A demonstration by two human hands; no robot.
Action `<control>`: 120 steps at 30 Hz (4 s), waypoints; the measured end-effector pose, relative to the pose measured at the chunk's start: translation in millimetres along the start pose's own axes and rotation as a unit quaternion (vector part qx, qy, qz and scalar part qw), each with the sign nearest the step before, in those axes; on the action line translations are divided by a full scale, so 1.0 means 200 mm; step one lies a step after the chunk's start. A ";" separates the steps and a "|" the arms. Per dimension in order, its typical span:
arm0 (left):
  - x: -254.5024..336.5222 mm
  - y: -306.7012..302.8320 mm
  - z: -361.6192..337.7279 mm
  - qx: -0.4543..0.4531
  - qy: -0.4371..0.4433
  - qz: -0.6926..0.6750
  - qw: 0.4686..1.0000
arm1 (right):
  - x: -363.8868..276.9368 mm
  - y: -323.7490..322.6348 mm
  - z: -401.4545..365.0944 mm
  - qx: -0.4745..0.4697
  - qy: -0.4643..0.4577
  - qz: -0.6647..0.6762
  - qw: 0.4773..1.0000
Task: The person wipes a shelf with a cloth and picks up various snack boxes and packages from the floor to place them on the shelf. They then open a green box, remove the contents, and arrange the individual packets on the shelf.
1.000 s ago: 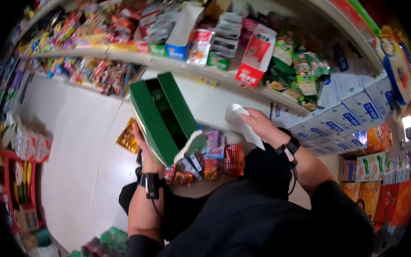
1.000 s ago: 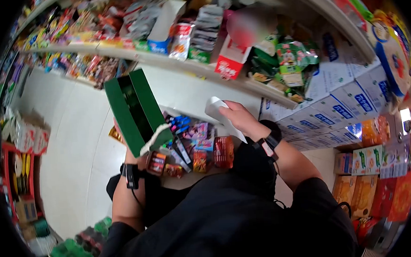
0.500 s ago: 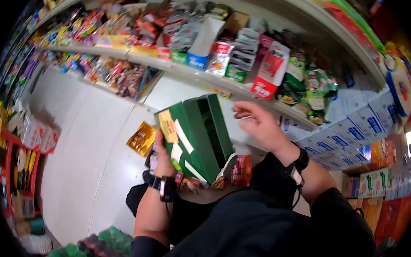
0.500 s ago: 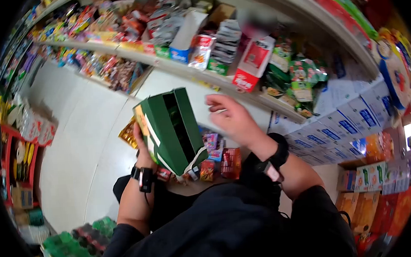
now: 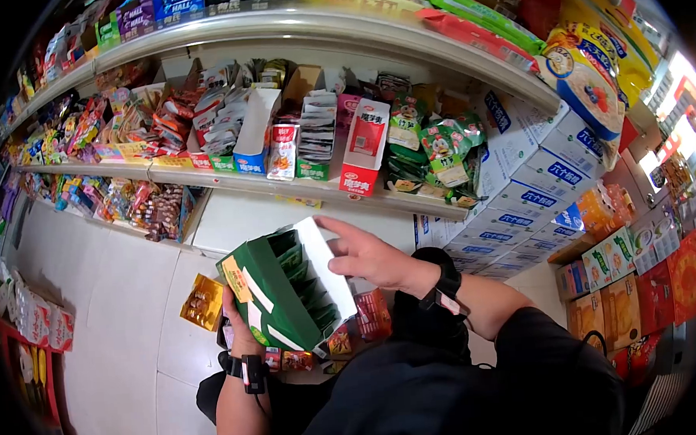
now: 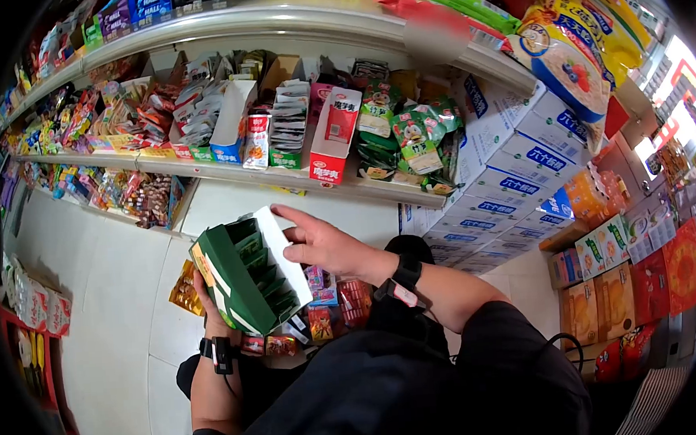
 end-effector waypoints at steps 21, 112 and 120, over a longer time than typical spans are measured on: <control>-0.16 0.13 -0.11 0.021 -0.065 0.062 0.996 | -0.10 -0.24 -0.35 0.072 -0.007 -0.452 0.889; -0.52 0.41 -0.05 -0.301 -0.017 0.426 0.853 | 0.14 0.02 -0.02 -0.082 -0.037 -0.642 0.761; -0.55 0.40 -0.05 -0.280 -0.034 0.476 0.833 | 0.20 -0.08 -0.19 0.021 -0.006 -0.674 0.739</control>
Point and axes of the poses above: each hand's wrist, its own z-axis towards the middle knuckle, its own y-axis out of the palm, x = y × z, the point moved 7 cm from there along z, towards the middle knuckle, and after that the axes turned 8 degrees about y, right-handed, at the moved point
